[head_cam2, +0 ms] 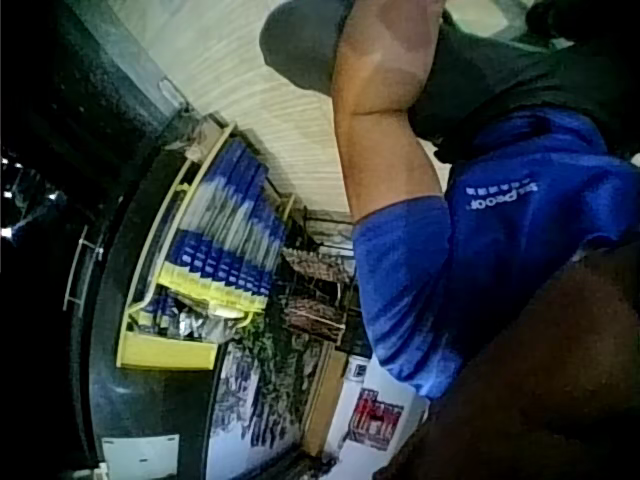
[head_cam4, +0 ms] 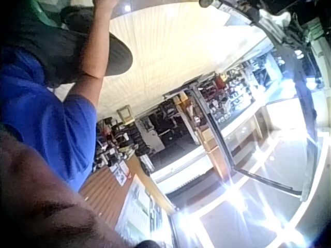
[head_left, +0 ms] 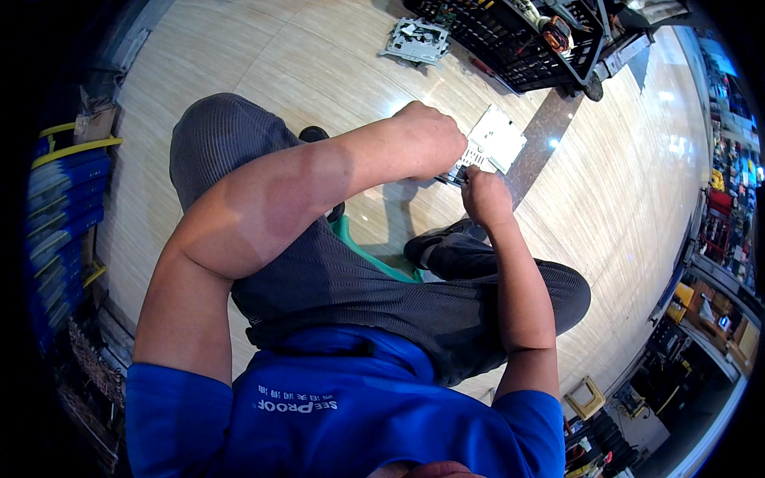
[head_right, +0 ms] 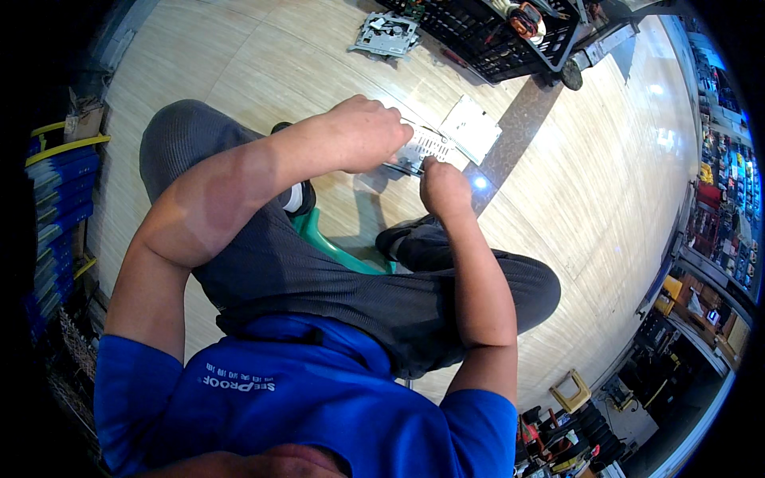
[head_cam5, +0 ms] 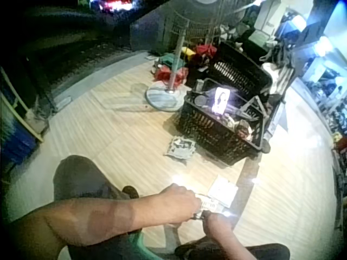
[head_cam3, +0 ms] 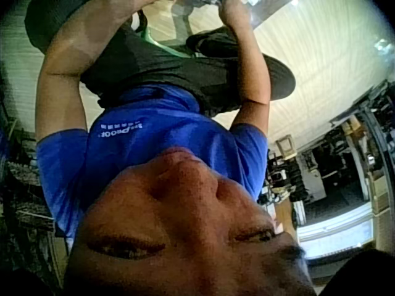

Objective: The person is disassembling a metal electronic component by hand while sitting on a stool. They pull apart various sections of the metal housing and handle small internal parts.

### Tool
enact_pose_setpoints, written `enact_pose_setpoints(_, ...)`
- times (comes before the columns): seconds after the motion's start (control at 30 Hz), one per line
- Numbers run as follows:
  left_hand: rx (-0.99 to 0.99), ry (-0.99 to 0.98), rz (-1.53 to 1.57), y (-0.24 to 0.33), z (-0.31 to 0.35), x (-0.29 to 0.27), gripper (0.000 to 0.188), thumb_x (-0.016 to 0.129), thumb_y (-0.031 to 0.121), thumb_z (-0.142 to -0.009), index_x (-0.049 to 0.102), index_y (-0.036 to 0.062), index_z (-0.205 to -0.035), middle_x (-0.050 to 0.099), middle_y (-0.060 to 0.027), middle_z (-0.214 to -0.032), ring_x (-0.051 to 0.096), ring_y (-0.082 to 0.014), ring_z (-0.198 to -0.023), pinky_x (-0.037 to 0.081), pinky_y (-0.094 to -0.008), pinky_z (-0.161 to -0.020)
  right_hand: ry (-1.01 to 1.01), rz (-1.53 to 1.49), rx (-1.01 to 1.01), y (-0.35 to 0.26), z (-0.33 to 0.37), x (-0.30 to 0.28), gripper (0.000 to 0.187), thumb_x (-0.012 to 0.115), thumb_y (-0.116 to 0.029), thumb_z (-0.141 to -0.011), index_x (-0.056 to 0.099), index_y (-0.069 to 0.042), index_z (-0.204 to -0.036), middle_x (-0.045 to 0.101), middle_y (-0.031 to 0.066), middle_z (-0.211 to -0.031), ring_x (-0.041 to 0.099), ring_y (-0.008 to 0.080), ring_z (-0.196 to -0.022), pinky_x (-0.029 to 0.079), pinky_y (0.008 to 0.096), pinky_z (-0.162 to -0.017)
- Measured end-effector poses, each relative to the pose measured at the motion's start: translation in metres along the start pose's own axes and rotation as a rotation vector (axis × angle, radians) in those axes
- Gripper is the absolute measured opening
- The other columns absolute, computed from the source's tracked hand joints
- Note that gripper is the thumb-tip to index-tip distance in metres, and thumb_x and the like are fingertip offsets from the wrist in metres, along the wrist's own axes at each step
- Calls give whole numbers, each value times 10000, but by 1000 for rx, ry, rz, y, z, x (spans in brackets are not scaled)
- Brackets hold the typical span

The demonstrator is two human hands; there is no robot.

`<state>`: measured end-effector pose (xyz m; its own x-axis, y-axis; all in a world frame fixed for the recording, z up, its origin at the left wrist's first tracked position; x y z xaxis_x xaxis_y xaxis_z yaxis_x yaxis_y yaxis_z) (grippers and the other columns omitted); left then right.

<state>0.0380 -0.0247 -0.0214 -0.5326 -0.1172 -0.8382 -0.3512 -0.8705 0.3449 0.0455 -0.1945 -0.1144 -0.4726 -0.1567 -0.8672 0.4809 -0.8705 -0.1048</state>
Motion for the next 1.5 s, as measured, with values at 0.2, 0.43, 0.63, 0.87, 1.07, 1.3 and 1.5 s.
enact_pose_setpoints(0.2,-2,-7,-16,1,-1,0,339,680,308,-909,648,43,-1119,680,-171,-1080,673,-334,-1030,531,-442,-883,21,-54,27,6,-3,6,222,591,-170,-881,661,-28,-1037,687,271,-854,681,432,-837,539,525,-775)
enact_pose_setpoints(0.43,-3,-10,-20,0,-2,2,337,680,305,-909,649,42,-1117,682,-174,-1077,674,-336,-1025,532,-440,-881,35,-67,10,6,-2,5,215,582,-163,-881,656,-21,-1024,682,275,-839,679,437,-828,536,528,-767)
enact_pose_setpoints(0.63,-4,2,-11,-1,-2,3,332,679,306,-908,648,44,-1110,682,-174,-1081,673,-338,-1029,532,-442,-880,25,-73,25,5,-2,4,212,584,-161,-880,665,-22,-1018,683,275,-848,678,437,-839,534,532,-772)
enact_pose_setpoints(0.87,-5,-4,0,0,0,1,333,678,303,-909,650,41,-1111,682,-173,-1088,671,-339,-1037,527,-447,-886,-10,-11,8,2,-1,1,205,480,-132,-920,648,-28,-972,705,250,-894,705,399,-867,564,502,-772)
enact_pose_setpoints(1.07,-1,14,2,0,0,0,328,679,300,-908,652,45,-1111,683,-167,-1079,674,-336,-1027,530,-444,-879,-13,-50,56,6,-3,4,224,625,-195,-878,676,-31,-1022,695,262,-883,684,426,-867,545,516,-798)
enact_pose_setpoints(1.3,0,4,2,0,1,1,318,690,304,-895,659,59,-1095,681,-166,-1078,673,-335,-1027,530,-447,-872,-21,-42,67,5,-1,1,221,633,-217,-878,684,-35,-993,700,251,-885,683,424,-870,544,517,-792)
enact_pose_setpoints(1.5,8,24,4,-2,-2,5,312,689,308,-894,660,64,-1086,681,-159,-1059,677,-336,-1009,532,-450,-861,-7,-20,39,4,0,-3,196,576,-205,-900,684,-58,-973,704,229,-890,693,403,-859,553,509,-768)
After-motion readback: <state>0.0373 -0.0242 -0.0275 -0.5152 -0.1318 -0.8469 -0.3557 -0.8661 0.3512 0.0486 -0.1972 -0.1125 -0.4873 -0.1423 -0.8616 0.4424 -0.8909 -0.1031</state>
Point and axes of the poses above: each hand's wrist, its own z-axis away from the middle knuckle, its own x-axis out of the palm, y = z × x, the point moved 5 cm from there along -z, towards the middle knuckle
